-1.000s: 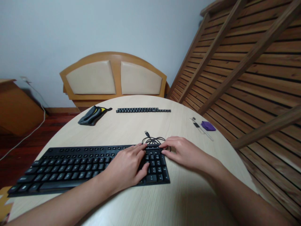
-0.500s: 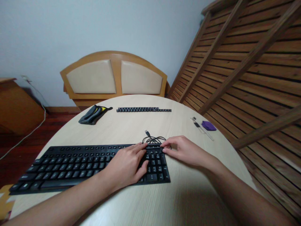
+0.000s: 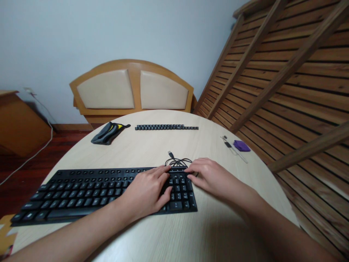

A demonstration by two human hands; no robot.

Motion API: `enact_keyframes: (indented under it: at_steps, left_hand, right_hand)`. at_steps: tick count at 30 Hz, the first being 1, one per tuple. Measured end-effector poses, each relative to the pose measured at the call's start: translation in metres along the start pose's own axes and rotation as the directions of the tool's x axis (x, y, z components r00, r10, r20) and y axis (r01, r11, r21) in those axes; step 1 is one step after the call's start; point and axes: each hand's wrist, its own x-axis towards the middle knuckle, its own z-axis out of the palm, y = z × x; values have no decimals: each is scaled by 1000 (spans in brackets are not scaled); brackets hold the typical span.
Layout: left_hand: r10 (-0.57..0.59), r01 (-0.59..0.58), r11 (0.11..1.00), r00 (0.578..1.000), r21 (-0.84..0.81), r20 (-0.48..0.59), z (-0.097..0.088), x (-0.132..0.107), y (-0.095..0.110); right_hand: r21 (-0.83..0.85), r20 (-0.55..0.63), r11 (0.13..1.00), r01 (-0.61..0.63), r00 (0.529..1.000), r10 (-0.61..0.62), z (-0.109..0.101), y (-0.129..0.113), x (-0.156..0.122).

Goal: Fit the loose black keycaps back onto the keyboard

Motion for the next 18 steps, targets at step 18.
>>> enact_keyframes:
  at_steps: [18]
  left_hand:
    - [-14,14,999,1000,-37,7,3,-2,-1]
  right_hand:
    - [-59,-22,995,-86,996,85,3,-19,-3]
